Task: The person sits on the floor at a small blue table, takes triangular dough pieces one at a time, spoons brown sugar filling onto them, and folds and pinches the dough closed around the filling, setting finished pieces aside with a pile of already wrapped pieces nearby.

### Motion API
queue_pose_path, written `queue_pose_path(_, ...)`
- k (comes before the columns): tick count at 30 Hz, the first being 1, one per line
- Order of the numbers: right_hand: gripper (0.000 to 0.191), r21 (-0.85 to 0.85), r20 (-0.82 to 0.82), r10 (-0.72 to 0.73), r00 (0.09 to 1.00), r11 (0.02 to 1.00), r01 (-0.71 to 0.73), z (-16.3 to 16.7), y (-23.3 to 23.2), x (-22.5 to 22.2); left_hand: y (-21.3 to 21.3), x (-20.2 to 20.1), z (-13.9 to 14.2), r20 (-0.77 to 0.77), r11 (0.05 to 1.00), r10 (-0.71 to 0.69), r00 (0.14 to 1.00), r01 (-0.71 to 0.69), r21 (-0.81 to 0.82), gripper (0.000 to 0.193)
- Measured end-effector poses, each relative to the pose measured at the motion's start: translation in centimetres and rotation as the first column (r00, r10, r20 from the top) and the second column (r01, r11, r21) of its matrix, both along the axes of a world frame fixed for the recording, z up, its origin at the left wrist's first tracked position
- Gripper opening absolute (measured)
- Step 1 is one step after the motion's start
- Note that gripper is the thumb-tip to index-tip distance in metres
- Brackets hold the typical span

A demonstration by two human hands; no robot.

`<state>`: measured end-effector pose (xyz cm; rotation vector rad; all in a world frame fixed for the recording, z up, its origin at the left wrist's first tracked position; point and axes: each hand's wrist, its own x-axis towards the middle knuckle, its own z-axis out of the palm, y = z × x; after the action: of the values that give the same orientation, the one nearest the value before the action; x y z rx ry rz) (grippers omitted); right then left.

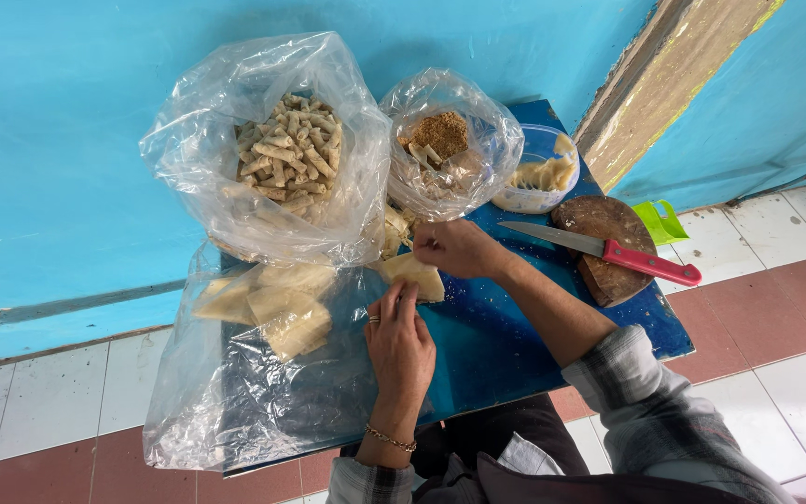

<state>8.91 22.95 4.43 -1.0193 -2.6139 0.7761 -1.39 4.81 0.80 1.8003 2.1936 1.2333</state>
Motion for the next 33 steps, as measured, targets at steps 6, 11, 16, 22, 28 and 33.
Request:
queue_pose_path(6,0.016,-0.415,-0.267,-0.28,0.922,0.897,0.152,-2.2,2.3,1.3,-0.1,0.1,0.4,-0.118,0.997,0.022,0.993,-0.03,-0.072,0.047)
queue_pose_path(11,0.015,-0.401,-0.434,-0.263,0.862,0.913,0.076,-0.7,2.0,3.1,0.1,-0.1,0.4,-0.125,0.995,0.045,0.991,-0.056,-0.084,0.041)
queue_pose_path(16,0.016,0.384,-0.212,0.231,0.95,0.913,-0.136,1.3,-4.3,7.1,0.1,-0.3,0.6,-0.092,0.994,0.056,0.994,-0.064,-0.092,0.037)
queue_pose_path(22,0.02,0.586,0.205,0.423,0.883,0.67,-0.457,1.1,-11.4,11.3,-1.0,0.2,1.2,-0.126,1.0,-0.028,0.992,0.029,0.009,0.031)
queue_pose_path(28,0.024,0.609,0.111,0.368,0.923,0.709,-0.356,0.1,-13.3,12.9,-4.0,1.6,0.5,-0.242,0.94,-0.339,0.909,0.316,-0.129,0.024)
queue_pose_path(33,0.023,0.652,-0.068,0.211,0.975,0.749,-0.116,1.7,-8.0,15.3,-4.5,1.4,-0.8,-0.248,0.94,-0.34,0.907,0.339,-0.049,0.029)
